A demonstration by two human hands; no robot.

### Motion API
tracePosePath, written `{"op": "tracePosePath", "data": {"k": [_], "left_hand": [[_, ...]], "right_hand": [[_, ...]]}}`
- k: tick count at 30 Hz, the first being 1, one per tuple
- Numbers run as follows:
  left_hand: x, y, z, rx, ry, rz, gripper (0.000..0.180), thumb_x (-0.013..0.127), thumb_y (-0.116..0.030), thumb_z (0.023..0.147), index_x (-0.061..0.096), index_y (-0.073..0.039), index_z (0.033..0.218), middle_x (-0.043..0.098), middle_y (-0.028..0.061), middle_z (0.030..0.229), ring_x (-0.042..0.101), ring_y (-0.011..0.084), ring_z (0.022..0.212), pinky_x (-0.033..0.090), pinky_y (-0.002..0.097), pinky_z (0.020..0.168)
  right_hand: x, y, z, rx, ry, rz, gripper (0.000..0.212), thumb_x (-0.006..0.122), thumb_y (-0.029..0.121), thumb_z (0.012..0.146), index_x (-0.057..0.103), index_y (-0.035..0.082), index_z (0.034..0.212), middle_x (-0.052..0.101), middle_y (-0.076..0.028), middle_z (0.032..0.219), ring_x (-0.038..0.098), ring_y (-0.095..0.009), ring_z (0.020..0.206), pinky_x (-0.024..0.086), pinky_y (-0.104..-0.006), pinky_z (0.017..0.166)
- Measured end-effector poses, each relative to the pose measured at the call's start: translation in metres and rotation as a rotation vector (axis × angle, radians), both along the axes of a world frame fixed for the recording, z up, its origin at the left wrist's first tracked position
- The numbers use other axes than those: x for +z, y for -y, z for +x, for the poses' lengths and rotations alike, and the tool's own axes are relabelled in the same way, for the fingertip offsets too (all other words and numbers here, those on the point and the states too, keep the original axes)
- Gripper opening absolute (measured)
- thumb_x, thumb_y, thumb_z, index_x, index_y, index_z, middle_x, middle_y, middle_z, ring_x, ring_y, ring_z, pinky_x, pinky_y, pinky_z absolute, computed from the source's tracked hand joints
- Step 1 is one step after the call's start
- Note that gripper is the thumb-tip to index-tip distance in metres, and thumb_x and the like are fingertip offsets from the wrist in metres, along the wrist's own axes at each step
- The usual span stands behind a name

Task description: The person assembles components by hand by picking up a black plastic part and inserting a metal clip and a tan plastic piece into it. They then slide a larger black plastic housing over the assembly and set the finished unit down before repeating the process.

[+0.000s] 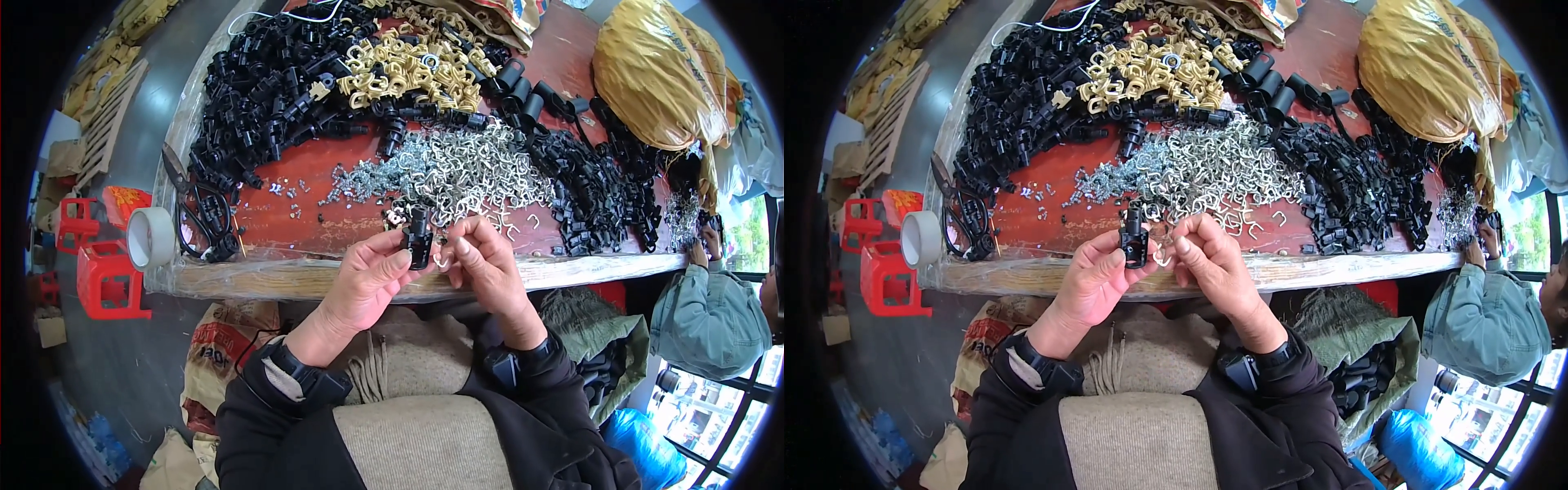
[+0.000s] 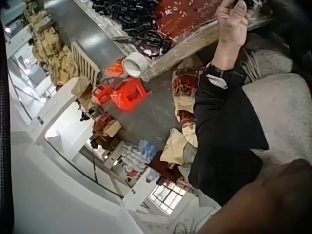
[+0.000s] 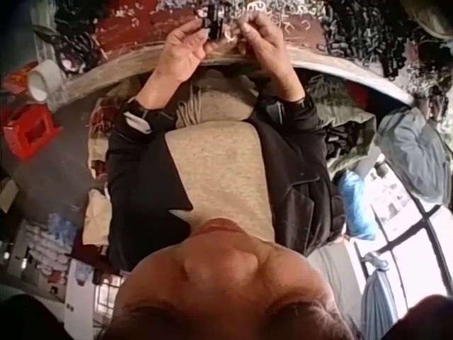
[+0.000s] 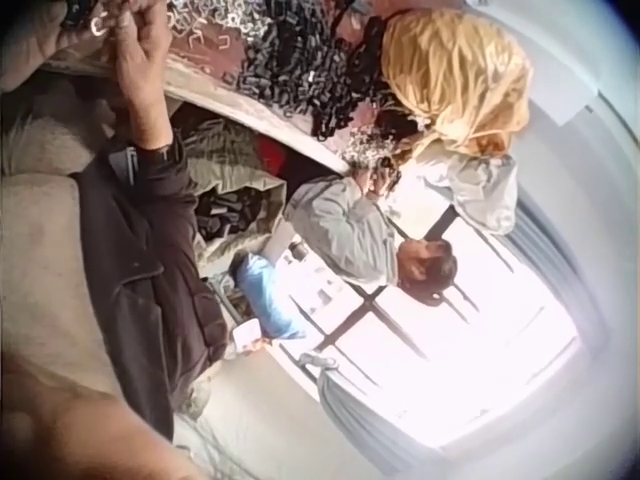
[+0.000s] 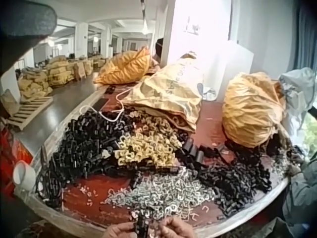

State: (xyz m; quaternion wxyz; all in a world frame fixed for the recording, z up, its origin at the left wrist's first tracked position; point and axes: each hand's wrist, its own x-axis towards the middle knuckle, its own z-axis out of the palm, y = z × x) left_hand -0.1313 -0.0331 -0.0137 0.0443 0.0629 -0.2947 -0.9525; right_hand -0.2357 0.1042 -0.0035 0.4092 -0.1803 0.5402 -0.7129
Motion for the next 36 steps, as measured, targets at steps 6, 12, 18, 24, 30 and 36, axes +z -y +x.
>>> {"op": "tracePosePath", "data": {"k": [6, 12, 18, 24, 30, 36], "left_hand": [[-0.001, -0.003, -0.001, -0.007, 0.04, 0.008, 0.029, 0.053, -0.012, 0.08, 0.049, 0.0, 0.107, 0.054, 0.0112, 0.101, 0.051, 0.0196, 0.096, 0.041, 0.0344, 0.085], [-0.001, -0.006, 0.001, 0.041, 0.103, -0.046, 0.029, 0.052, -0.012, 0.08, 0.049, 0.0, 0.106, 0.054, 0.0122, 0.1, 0.053, 0.0215, 0.095, 0.042, 0.0354, 0.085], [-0.001, 0.0, -0.001, -0.018, 0.038, 0.037, 0.026, 0.052, -0.012, 0.081, 0.051, 0.0, 0.104, 0.056, 0.011, 0.099, 0.054, 0.02, 0.092, 0.043, 0.0325, 0.084], [0.003, 0.0, -0.002, -0.088, 0.08, 0.131, 0.028, 0.052, -0.014, 0.081, 0.05, 0.001, 0.105, 0.056, 0.0116, 0.097, 0.056, 0.0215, 0.09, 0.046, 0.0298, 0.08], [0.0, 0.001, 0.001, -0.107, 0.123, 0.168, 0.028, 0.052, -0.013, 0.081, 0.049, 0.0, 0.106, 0.057, 0.0099, 0.096, 0.056, 0.0208, 0.089, 0.048, 0.027, 0.075], [-0.001, -0.001, 0.001, -0.081, 0.233, 0.142, 0.026, 0.054, -0.011, 0.079, 0.05, -0.002, 0.104, 0.057, 0.0082, 0.095, 0.058, 0.019, 0.084, 0.049, 0.0272, 0.071]], "right_hand": [[-0.005, -0.002, 0.004, -0.038, -0.221, 0.041, 0.01, 0.05, 0.01, 0.083, 0.045, 0.002, 0.085, 0.051, -0.001, 0.067, 0.043, -0.003, 0.053, 0.035, -0.0167, 0.046], [0.002, 0.004, 0.008, -0.084, -0.634, 0.155, 0.01, 0.052, 0.009, 0.082, 0.047, 0.002, 0.086, 0.051, 0.0, 0.069, 0.042, -0.004, 0.055, 0.033, -0.0157, 0.047], [-0.005, 0.0, 0.0, -0.015, -0.102, 0.008, 0.011, 0.052, 0.012, 0.082, 0.048, 0.002, 0.085, 0.051, 0.001, 0.07, 0.042, -0.004, 0.055, 0.032, -0.016, 0.048], [-0.007, -0.003, 0.003, -0.004, -0.202, -0.006, 0.01, 0.053, 0.012, 0.082, 0.05, 0.002, 0.082, 0.051, 0.0, 0.071, 0.042, -0.003, 0.057, 0.033, -0.0163, 0.05], [-0.004, -0.003, 0.003, -0.079, -0.404, -0.023, 0.008, 0.054, 0.009, 0.08, 0.05, 0.002, 0.078, 0.05, 0.002, 0.069, 0.042, -0.003, 0.057, 0.034, -0.0168, 0.05], [0.006, 0.0, 0.003, -0.079, -0.751, 0.061, 0.008, 0.057, 0.004, 0.076, 0.05, 0.001, 0.072, 0.05, -0.001, 0.068, 0.043, -0.006, 0.054, 0.034, -0.0211, 0.046]]}}
